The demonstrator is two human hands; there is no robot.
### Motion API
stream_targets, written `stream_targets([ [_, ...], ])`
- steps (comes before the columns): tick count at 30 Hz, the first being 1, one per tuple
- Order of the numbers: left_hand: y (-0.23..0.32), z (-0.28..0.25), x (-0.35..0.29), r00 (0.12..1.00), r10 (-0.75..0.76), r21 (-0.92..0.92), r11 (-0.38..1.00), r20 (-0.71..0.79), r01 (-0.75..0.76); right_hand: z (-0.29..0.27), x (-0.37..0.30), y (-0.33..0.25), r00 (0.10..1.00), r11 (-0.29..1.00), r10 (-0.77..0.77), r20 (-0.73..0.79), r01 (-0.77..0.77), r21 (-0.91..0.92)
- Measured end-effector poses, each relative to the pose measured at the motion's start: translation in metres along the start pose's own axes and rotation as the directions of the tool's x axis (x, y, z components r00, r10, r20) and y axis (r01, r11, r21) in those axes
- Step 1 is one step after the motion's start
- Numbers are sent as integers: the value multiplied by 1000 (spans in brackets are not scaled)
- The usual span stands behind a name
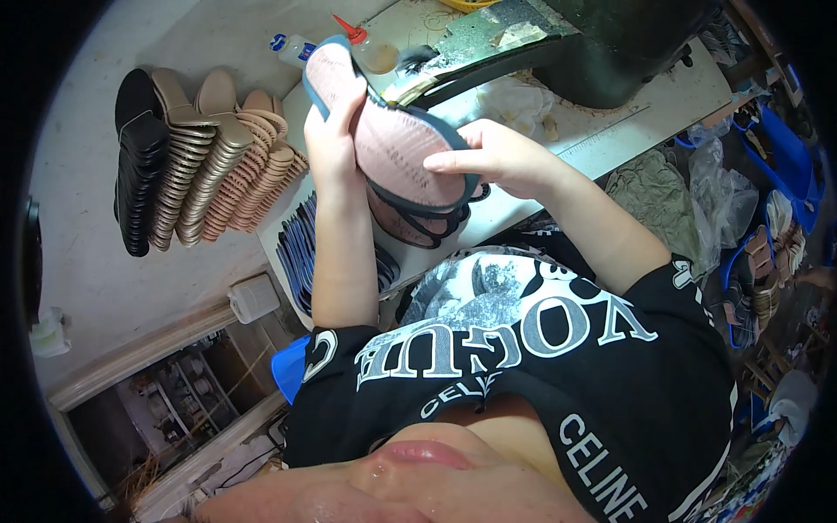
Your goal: Checking and aligning shoe sole components before stitching or assembly.
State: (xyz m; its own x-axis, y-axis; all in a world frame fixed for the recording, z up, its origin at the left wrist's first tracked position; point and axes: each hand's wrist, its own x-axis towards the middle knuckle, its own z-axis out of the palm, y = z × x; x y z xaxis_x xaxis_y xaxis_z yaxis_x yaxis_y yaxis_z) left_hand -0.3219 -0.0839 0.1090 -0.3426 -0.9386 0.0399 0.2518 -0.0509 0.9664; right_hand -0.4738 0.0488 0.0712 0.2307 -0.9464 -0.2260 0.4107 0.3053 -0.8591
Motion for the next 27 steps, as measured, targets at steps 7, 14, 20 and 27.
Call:
stream_targets([
  [7,-37,-16,40,998,59,690,724,-27,-24,6,0,-6,977,988,-91,-193,113,108],
  [14,-25,4,45,998,-48,777,625,-47,67,8,-5,-10,968,971,-93,-234,140,194],
  [20,-35,-6,60,991,-99,678,723,-88,133,23,-12,-5,988,976,57,-147,-24,215],
  [27,-26,-11,72,962,-271,450,860,3,241,37,0,-17,978,951,-10,-209,74,300],
])
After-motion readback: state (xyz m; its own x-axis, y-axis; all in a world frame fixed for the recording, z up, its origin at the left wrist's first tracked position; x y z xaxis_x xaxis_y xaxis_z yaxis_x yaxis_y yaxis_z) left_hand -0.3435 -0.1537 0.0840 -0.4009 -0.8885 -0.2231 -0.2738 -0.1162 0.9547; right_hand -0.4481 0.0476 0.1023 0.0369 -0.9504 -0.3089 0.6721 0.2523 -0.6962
